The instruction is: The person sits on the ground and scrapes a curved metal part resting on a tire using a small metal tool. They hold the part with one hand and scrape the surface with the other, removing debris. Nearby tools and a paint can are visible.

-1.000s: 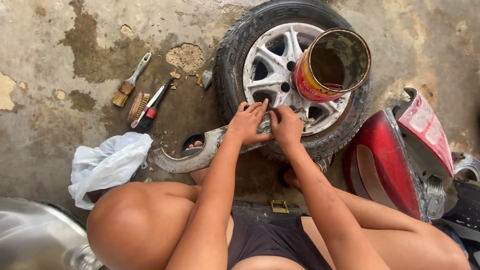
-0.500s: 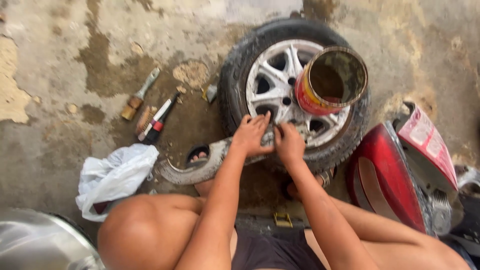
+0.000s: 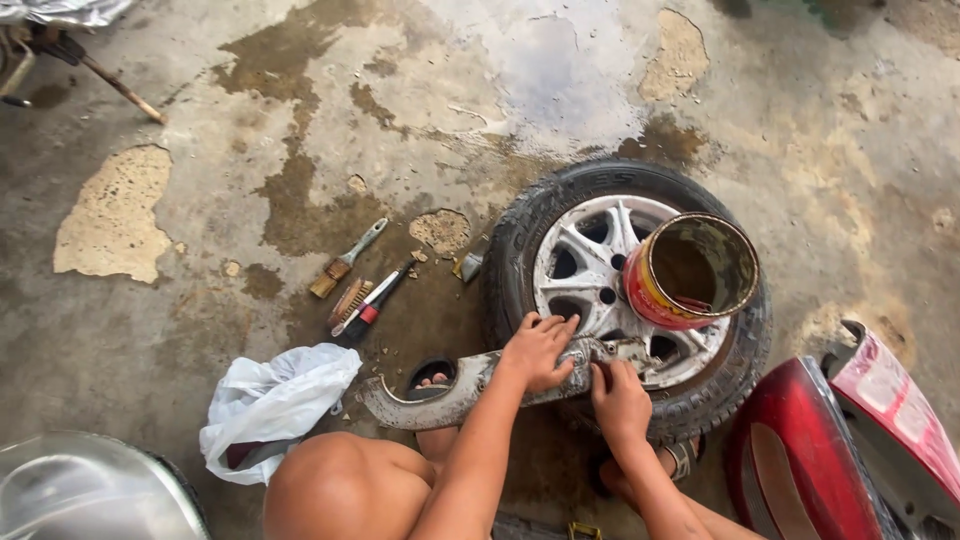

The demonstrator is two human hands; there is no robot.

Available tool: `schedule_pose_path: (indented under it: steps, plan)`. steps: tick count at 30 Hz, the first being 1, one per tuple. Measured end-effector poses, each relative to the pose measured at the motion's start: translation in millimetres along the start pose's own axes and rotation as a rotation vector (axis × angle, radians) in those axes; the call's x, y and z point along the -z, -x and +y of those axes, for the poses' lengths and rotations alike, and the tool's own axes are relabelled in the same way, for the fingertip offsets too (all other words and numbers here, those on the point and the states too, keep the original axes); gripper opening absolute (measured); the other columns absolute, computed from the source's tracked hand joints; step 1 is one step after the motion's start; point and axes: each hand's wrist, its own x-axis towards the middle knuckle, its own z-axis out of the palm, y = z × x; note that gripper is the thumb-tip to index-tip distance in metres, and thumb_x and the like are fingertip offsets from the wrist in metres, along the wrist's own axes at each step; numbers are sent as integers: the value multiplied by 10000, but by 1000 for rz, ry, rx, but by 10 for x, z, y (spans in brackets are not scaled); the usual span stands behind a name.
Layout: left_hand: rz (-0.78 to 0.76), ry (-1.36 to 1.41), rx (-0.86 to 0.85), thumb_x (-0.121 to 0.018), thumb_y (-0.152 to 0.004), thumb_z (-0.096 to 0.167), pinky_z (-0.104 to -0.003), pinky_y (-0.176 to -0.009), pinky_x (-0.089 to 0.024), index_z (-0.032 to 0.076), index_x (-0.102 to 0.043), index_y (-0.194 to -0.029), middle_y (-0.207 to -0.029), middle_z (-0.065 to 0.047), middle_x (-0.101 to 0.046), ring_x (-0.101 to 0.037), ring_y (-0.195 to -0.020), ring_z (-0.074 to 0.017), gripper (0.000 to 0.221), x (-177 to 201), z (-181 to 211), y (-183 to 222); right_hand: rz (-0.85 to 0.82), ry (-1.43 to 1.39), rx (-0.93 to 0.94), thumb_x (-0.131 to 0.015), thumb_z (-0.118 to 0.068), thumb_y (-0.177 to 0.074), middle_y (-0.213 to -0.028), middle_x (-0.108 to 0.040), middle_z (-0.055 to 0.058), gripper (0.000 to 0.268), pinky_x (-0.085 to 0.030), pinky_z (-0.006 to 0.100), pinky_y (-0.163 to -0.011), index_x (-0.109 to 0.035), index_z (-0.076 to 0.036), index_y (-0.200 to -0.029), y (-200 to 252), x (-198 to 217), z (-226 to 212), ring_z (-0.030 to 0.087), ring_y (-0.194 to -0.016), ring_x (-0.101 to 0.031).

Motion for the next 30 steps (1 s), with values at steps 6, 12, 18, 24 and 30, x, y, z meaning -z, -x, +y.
schedule_pose_path:
  steps: [6,12,18,24,30]
  plan:
    - [164,41,-23,-341,-991,435,-522,-1123,-249,47,-542,-1419,-1480,-113,-568,-426,-1447,-248,612,-36,-58,-46,-60,69,-33,-583,-437,-1002,-1054,-690,78,283,-491,617,-646,-639,-161,-1026,-654,-269,-74,457,-840,-679]
    - [32,34,9,-277,-1031,377,-643,-1255,39,88,-498,-1475,-1530,-70,-520,-357,-1495,-240,573,65,37,25,37,114,10,-608,-400,-1018,-970,-648,61,263,-493,515,-488,-607,-140,-985,-37,-198,-11,416,-637,-658]
    - [68,51,13,-260,-1048,371,-606,-1261,-45,88,-538,-1446,-1484,-59,-571,-403,-1466,-235,562,23,41,-14,-8,153,-17,-561,-392,-1051,-1006,-665,72,255,-501,525,-501,-638,-149,-1037,-422,-269,-163,402,-659,-677]
    - [94,78,5,-294,-1041,348,-588,-1261,-91,95,-572,-1407,-1427,-70,-619,-442,-1438,-247,525,74,24,8,94,236,57,-585,-406,-1036,-939,-662,25,260,-467,451,-427,-568,-172,-923,-78,-246,-25,351,-564,-645]
    - [308,-41,8,-294,-1067,399,-569,-1261,-150,182,-644,-1237,-1278,-10,-710,-516,-1392,-159,446,-406,-89,-109,55,267,29,-509,-467,-1090,-985,-601,1,271,-615,430,-525,-554,-207,-1029,-362,-377,-56,300,-580,-692]
